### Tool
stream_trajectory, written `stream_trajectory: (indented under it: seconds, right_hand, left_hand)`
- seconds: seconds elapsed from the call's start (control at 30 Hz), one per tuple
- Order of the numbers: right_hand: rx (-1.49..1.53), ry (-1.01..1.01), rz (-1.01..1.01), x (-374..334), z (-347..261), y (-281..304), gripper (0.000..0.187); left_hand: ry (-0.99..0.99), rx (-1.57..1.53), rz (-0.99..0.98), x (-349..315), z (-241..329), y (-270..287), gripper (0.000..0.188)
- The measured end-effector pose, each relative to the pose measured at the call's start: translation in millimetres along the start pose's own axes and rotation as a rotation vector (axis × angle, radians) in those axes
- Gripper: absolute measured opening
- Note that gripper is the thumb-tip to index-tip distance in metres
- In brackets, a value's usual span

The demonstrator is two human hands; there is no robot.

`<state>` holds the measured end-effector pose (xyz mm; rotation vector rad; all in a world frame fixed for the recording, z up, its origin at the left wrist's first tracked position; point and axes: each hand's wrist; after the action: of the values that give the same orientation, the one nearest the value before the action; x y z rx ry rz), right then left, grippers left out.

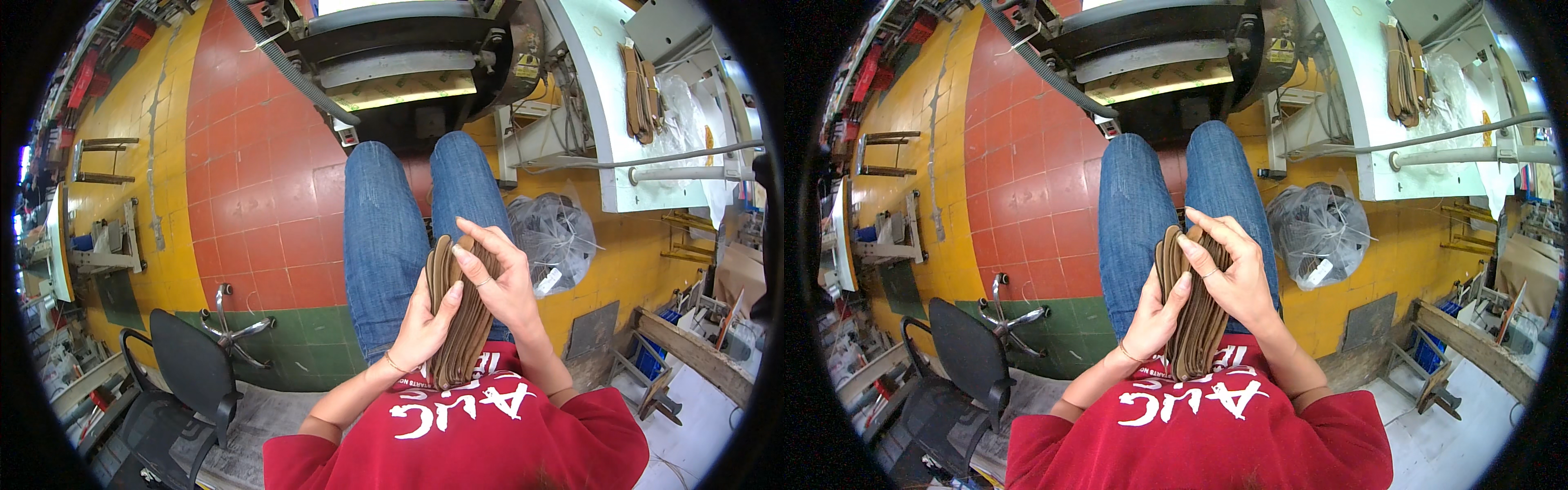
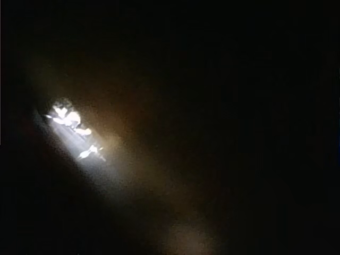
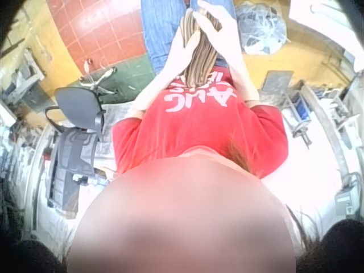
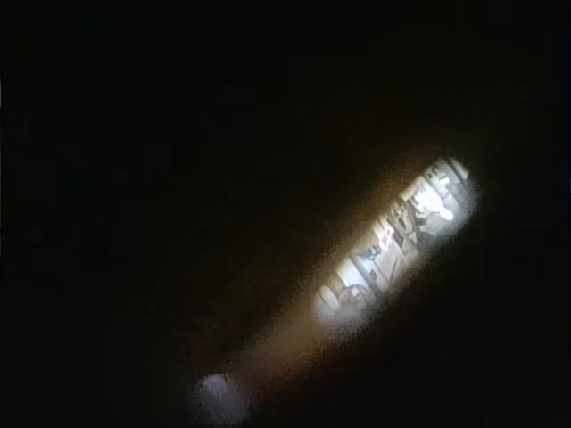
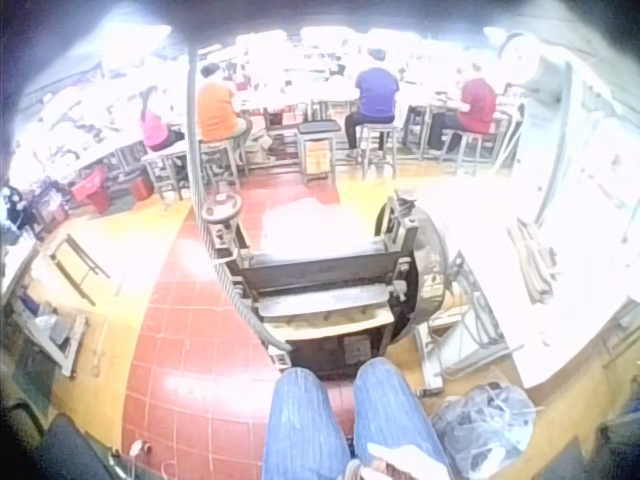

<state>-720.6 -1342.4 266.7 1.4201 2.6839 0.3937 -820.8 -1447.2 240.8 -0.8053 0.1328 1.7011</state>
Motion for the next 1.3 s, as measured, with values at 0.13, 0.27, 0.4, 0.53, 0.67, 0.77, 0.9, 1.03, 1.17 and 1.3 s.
stream_trajectory:
  seconds: [0.13,0.27,0.4,0.53,0.67,0.77,0.9,1.03,1.17,1.3]
  right_hand:
    - [0.177,-0.072,0.139,-3.4,-3.1,-2.9,0.049]
    - [0.315,-0.061,0.227,-5.5,1.8,-4.9,0.052]
    - [0.397,-0.092,0.253,-6.0,10.0,-2.5,0.046]
    - [0.09,0.028,0.134,-0.9,15.0,-1.2,0.036]
    - [0.063,0.13,0.018,-0.3,9.7,-1.4,0.036]
    - [0.17,0.002,0.014,-0.8,5.3,0.7,0.028]
    - [0.147,0.113,0.035,0.6,6.2,2.1,0.021]
    - [0.184,0.061,0.017,0.0,8.3,1.8,0.019]
    - [0.182,0.066,-0.034,0.2,7.5,1.2,0.019]
    - [0.187,0.077,-0.063,2.1,5.5,0.4,0.023]
  left_hand:
    - [0.057,-0.067,-0.055,5.1,0.1,0.3,0.054]
    - [-0.002,0.014,-0.085,2.8,-0.4,-0.2,0.055]
    - [0.045,0.021,-0.115,0.2,-1.0,-1.1,0.054]
    - [0.034,0.171,-0.122,-1.5,-0.5,-2.5,0.053]
    - [0.049,0.337,-0.094,-4.4,3.5,-5.2,0.052]
    - [-0.025,0.33,-0.073,-4.1,7.7,-4.6,0.05]
    - [-0.005,0.232,-0.062,-3.4,11.8,5.2,0.042]
    - [-0.009,0.187,0.004,-1.8,11.2,9.6,0.042]
    - [0.025,0.143,0.019,1.8,12.0,3.9,0.048]
    - [-0.008,0.282,-0.006,-2.3,15.7,-0.1,0.046]
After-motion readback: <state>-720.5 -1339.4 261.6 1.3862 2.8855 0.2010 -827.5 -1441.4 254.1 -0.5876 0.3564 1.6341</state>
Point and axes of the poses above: each hand's wrist, its own x-axis towards the middle knuckle, its own y-axis out of the back of the hand, z = x × y, and after that the axes turned 14 degrees about y, right-handed
